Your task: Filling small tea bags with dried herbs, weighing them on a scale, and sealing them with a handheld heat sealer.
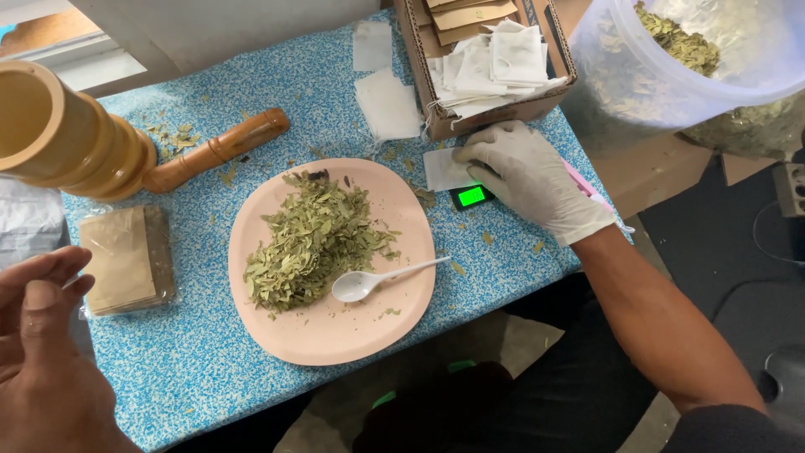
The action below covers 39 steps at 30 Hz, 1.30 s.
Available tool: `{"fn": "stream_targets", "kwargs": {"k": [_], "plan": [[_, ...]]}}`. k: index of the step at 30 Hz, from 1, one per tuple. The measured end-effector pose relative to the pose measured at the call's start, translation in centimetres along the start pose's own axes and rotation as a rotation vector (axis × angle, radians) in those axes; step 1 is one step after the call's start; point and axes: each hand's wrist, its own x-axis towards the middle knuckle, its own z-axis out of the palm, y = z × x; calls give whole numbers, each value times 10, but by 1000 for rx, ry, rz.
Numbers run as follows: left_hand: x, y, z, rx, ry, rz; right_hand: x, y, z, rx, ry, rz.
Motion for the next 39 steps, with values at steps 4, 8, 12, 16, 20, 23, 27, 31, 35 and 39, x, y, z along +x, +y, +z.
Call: {"fn": "stream_targets", "kwargs": {"k": [4, 8, 12, 16, 20, 23, 27, 31, 35, 39], "plan": [[0, -3, 0, -12, -17, -16, 2, -5, -16, 44, 58, -35], [1, -9, -2, -33, -16, -12, -7, -3, -20, 3, 128, 140], [0, 8, 6, -28, 27, -48, -9, -2, -14, 29, 105, 164], [0, 8, 6, -65, 43, -66, -6, -1, -9, 34, 31, 199], [-2, 12, 6, -15, 34, -34, -7, -5, -8, 35, 34, 135], [0, 7, 2, -27, 27, -32, -5, -5, -5, 1, 71, 99], [2, -2, 2, -76, 32, -16, -6, -5, -2, -53, 88, 73], [1, -1, 0, -71, 7, 5, -2, -10, -9, -30, 116, 49], [3, 3, 3, -78, 18, -24, -5, -7, -15, 15, 52, 171], [2, 5, 6, -80, 18, -19, -12, 4, -8, 15, 57, 181]]}}
